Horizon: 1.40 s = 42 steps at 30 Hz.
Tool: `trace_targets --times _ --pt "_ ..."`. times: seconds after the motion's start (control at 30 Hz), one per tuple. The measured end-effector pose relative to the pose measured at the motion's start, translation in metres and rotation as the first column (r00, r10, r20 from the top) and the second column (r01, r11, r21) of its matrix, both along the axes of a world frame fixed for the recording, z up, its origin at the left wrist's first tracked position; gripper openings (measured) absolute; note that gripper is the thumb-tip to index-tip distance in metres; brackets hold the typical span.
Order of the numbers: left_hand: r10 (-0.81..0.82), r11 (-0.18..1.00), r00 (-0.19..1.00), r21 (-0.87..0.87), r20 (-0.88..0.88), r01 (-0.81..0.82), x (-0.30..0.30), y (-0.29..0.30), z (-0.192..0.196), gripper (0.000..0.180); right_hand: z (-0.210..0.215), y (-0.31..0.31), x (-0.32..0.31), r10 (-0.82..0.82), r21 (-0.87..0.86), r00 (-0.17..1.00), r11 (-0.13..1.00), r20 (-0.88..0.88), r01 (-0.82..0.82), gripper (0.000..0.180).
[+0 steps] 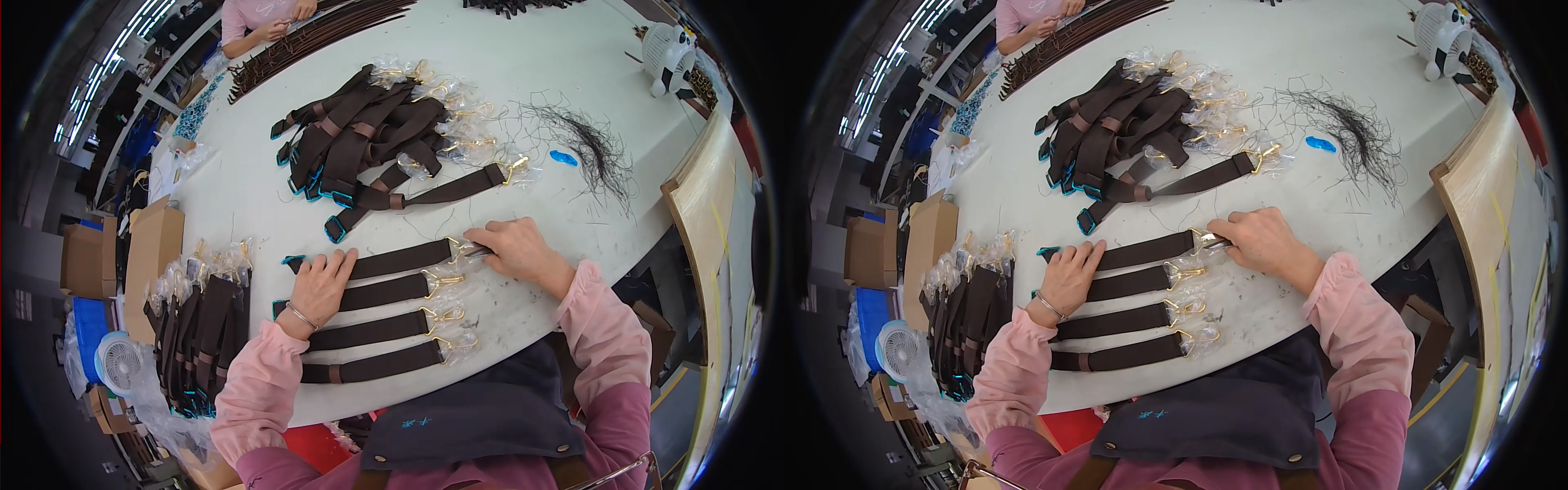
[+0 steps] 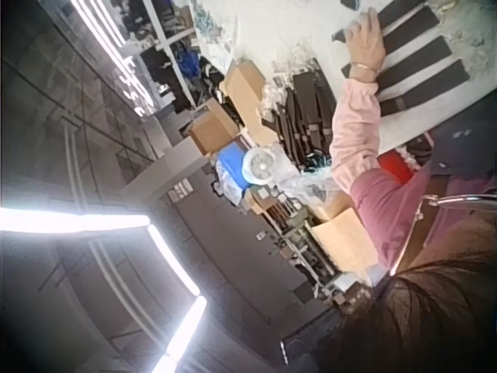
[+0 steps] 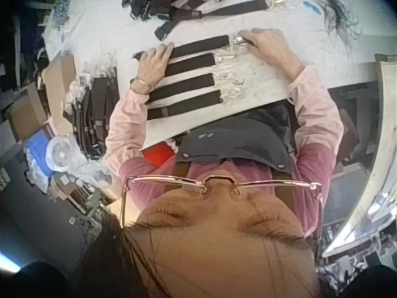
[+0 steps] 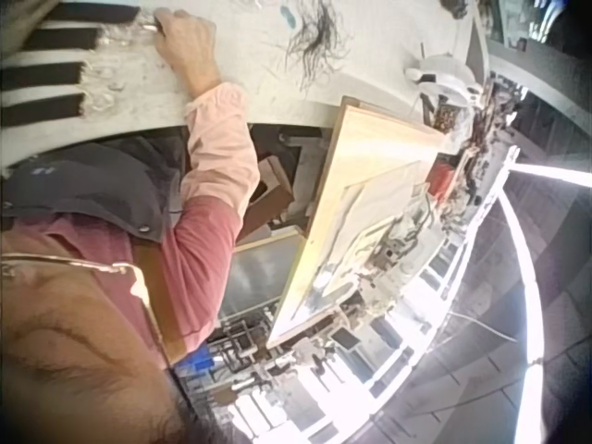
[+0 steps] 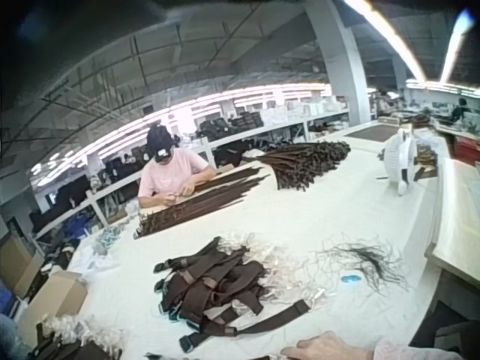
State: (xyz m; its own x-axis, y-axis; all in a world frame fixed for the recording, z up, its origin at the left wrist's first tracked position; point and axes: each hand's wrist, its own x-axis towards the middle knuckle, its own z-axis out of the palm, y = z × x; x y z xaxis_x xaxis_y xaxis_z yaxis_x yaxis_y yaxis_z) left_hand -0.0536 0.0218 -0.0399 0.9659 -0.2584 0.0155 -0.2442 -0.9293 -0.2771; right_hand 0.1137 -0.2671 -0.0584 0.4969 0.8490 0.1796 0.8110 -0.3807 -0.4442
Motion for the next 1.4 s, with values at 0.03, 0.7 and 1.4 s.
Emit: trace_targets --times 0.03,0.7,1.4 --pt "0.049 0.997 0.998 -0.054 -0.047 -0.052 -0.002 0.001 -0.001 0.041 0.007 0.0 0.002 -0.009 -0.002 0.998 1.0 -0.066 0.009 0.024" --pt "-0.062 0.718 0.979 -0.69 -0.193 -0.091 0.065 -0.063 -0.026 0.028 0.013 0.003 -0.049 0.23 -0.125 0.944 0.956 -0.237 -0.264 0.031" --pt "-0.317 0.643 0.948 -0.744 -0.044 0.18 0.102 -0.075 -0.028 0.015 0.004 0.009 -0.032 -0.137 -0.103 0.989 0.986 -0.058 0.131 0.028"
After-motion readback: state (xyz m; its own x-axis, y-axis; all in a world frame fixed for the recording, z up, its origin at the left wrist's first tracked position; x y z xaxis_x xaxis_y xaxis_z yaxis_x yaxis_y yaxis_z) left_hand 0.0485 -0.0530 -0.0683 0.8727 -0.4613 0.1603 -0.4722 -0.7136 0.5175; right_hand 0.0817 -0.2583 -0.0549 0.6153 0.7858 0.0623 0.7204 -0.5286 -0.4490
